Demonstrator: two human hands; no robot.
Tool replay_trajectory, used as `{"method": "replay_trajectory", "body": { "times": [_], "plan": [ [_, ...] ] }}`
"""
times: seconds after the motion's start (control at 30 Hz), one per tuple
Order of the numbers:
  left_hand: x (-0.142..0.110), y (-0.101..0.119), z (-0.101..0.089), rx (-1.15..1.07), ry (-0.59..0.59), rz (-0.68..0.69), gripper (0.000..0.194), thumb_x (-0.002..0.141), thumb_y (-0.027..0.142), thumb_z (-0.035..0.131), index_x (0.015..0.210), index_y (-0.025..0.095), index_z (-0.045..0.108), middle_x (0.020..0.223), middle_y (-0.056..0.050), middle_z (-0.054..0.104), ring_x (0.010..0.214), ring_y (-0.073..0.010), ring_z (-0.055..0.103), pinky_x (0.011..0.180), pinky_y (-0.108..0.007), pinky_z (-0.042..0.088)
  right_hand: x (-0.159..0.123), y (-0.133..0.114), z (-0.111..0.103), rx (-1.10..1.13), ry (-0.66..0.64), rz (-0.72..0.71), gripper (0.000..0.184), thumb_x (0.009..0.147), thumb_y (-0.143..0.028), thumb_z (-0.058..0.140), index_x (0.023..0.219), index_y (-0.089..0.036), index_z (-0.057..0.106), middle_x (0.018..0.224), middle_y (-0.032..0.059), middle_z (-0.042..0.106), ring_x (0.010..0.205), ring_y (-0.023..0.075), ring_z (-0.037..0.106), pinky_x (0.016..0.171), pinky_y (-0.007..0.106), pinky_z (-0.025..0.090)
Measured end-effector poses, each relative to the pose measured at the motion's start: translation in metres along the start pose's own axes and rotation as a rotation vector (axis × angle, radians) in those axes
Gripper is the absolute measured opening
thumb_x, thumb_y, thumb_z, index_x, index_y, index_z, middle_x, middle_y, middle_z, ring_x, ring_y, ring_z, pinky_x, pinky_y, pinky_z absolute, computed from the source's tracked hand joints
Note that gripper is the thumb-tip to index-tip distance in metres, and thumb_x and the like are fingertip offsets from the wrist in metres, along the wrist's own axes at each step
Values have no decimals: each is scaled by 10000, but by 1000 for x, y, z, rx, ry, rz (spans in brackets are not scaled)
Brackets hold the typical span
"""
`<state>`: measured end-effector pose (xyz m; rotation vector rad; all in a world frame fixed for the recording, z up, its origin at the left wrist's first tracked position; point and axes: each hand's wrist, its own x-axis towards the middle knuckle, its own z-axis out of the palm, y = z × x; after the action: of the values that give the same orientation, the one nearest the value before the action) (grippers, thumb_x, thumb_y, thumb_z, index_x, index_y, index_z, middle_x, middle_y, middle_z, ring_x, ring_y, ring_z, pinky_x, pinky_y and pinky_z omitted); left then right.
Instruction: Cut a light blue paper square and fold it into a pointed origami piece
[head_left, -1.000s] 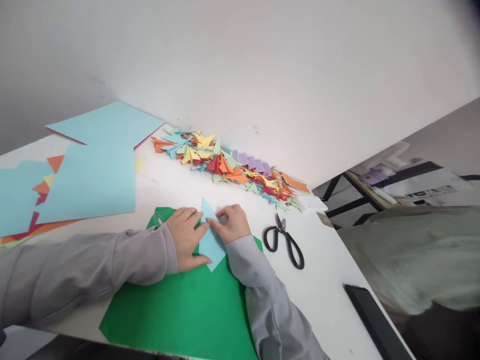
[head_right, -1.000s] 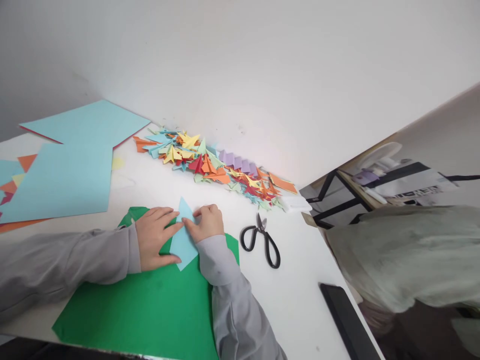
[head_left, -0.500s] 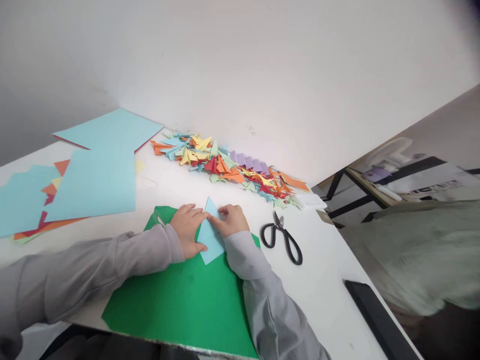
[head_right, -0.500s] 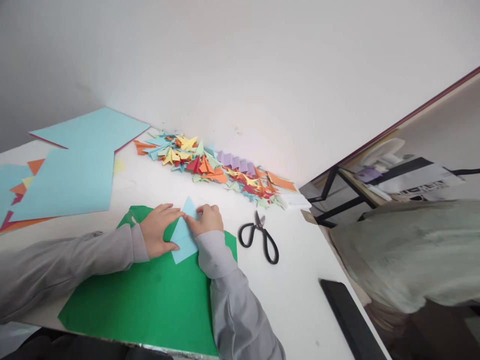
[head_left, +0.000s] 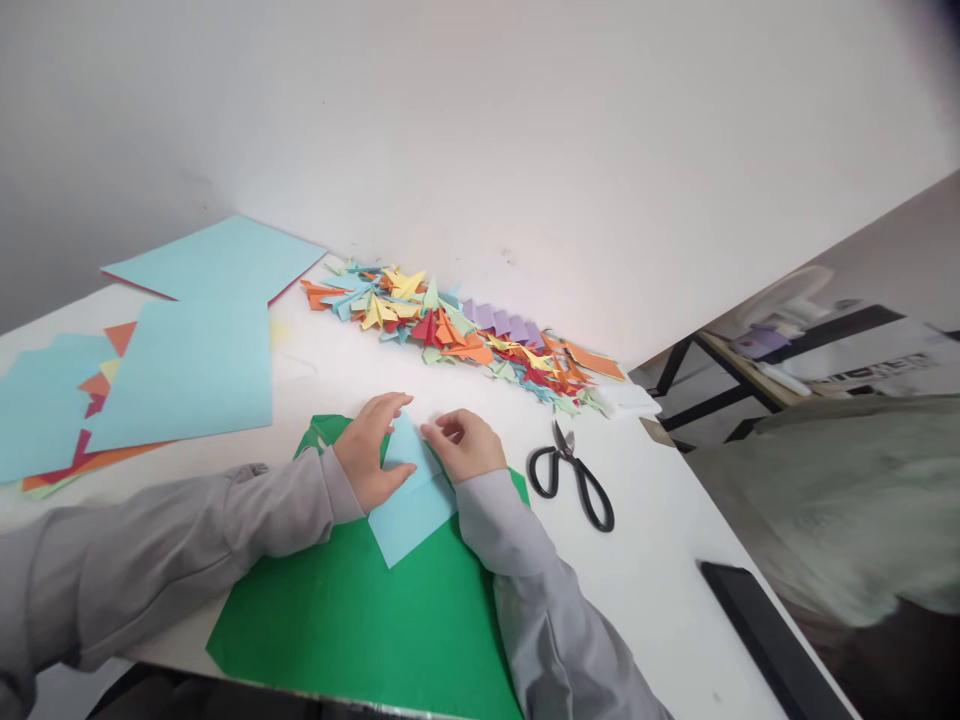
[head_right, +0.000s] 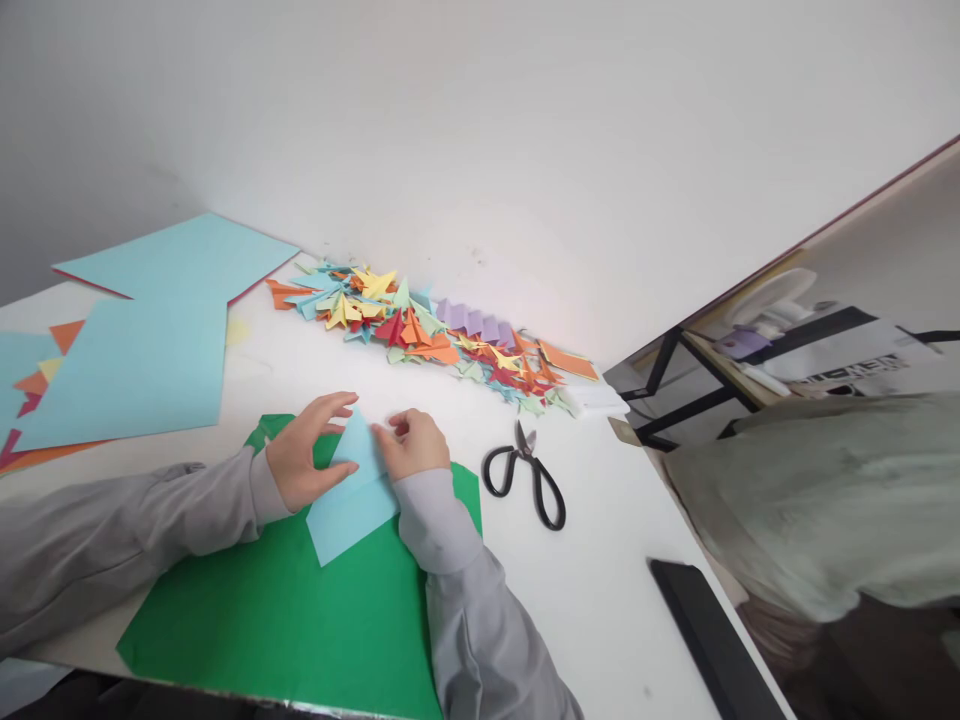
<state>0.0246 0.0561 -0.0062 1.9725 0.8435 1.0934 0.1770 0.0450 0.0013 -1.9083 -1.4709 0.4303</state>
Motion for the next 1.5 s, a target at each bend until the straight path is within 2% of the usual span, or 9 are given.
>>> {"method": "replay_trajectory", "body": {
  "times": [0.17, 0.37, 0.67, 0.8, 0.97, 1.1, 1.27, 1.37, 1.5],
  "plan": [
    [-2, -2, 0, 9, 11, 52, 633, 544, 14, 480, 1151, 157, 369, 1161, -121, 422, 1035, -213, 453, 796, -368, 488, -5, -6, 5, -150, -115, -159, 246, 556, -338, 678, 658, -158, 544, 705, 38, 505, 686, 177, 505, 660, 316, 417],
    [0, -2, -2, -4, 43, 66, 575, 560, 29, 506, 1109, 171, 415, 1156, -112, 435, 1102, -237, 415, 824, -388, 470, -1, -6, 5, 18, -161, -6, 172, 549, -218, 671, 573, -181, 504, 567, -27, 486, 536, 123, 448, 538, 266, 375],
    [6, -5, -9, -286, -60, -26, 475, 620, 124, 576, 1089, 173, 520, 1056, -98, 547, 861, -174, 554, 697, -294, 483, 8, -2, -3, 730, 70, 35, 273, 536, -316, 699, 598, -179, 471, 472, -66, 494, 413, 66, 408, 422, 207, 330],
    [16, -11, -16, -393, -113, -61, 136, 617, 156, 587, 728, 112, 652, 713, -61, 621, 634, -126, 557, 554, -236, 450, 7, -6, -11, 869, 22, 3, 246, 616, -308, 659, 797, -206, 528, 545, -70, 547, 406, 56, 419, 404, 191, 337],
    [25, -14, -23, -506, -29, -278, 187, 560, 192, 646, 719, 92, 657, 658, -56, 648, 582, -128, 581, 515, -229, 461, 3, -9, -12, 880, -130, -62, 421, 608, -281, 674, 1017, -227, 587, 876, 17, 622, 637, 107, 564, 526, 228, 435],
    [27, -16, -25, -486, -11, -309, 192, 541, 217, 669, 695, 103, 664, 622, -47, 657, 551, -134, 589, 493, -233, 474, 0, -7, -8, 846, -139, -115, 625, 626, -277, 661, 1210, -309, 441, 821, -13, 649, 562, 110, 565, 517, 254, 454],
    [26, -17, -24, -421, -35, -179, 238, 573, 258, 664, 759, 111, 660, 716, -76, 656, 640, -160, 606, 555, -269, 499, 0, -4, -9, 621, -95, -190, 160, 664, -260, 602, 785, -229, 701, 724, 14, 682, 686, 171, 601, 643, 306, 471],
    [23, -17, -24, -280, -48, 42, 459, 476, 270, 736, 901, 131, 635, 971, -122, 600, 868, -219, 577, 659, -303, 502, 2, -3, -11, 604, 47, -96, 153, 651, -265, 605, 760, -219, 701, 762, 19, 691, 731, 183, 599, 668, 320, 466],
    [19, -19, -25, -14, -54, 217, 597, 501, 209, 717, 1074, 178, 552, 1087, -113, 520, 1005, -235, 500, 814, -358, 449, 3, -1, -12, 692, 48, -28, 150, 612, -262, 635, 739, -215, 701, 664, 0, 673, 561, 128, 545, 524, 262, 428]
  ]
}}
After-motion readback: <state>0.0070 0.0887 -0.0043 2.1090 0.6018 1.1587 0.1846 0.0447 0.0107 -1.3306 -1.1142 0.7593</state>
